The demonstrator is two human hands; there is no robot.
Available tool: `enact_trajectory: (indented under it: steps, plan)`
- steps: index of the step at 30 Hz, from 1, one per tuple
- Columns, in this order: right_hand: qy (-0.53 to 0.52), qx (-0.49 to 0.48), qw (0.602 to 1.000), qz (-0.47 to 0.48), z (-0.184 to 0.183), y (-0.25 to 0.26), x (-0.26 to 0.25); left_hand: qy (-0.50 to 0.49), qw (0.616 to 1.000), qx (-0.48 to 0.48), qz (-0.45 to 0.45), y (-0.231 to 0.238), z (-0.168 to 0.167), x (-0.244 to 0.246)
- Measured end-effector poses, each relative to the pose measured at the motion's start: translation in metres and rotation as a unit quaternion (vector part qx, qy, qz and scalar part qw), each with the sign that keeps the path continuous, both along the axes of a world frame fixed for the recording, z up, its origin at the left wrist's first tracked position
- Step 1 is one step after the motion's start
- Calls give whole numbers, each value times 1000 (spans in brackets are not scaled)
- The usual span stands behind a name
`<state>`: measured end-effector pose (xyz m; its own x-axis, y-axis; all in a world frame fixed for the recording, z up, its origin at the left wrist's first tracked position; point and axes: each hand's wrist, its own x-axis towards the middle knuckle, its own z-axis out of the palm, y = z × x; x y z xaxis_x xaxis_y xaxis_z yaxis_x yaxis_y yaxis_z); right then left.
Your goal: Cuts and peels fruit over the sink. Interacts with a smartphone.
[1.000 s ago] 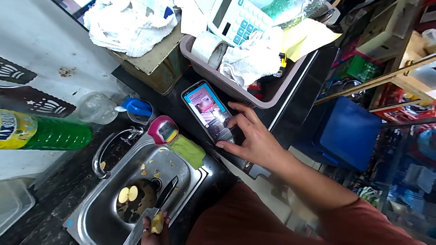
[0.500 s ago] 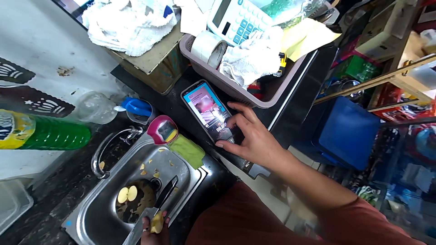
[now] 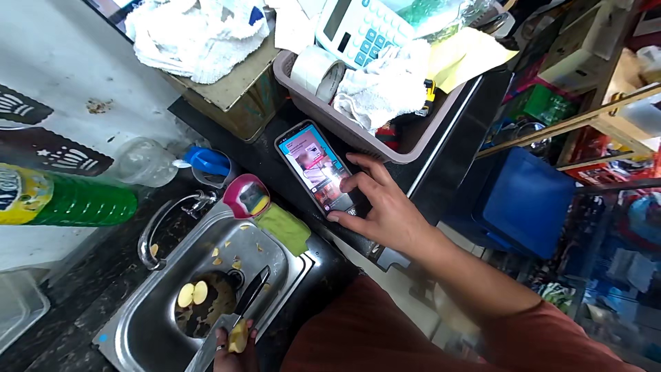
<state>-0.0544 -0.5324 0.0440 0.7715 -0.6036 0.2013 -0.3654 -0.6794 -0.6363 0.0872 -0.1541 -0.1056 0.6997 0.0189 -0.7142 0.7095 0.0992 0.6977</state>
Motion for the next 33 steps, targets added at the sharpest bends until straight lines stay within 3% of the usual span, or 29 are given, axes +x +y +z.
enact_trajectory:
  steps: [33]
  plan:
    - [-9, 4, 1000, -9, 0, 0, 0, 2, 1000, -4, 3, 2, -2, -1]
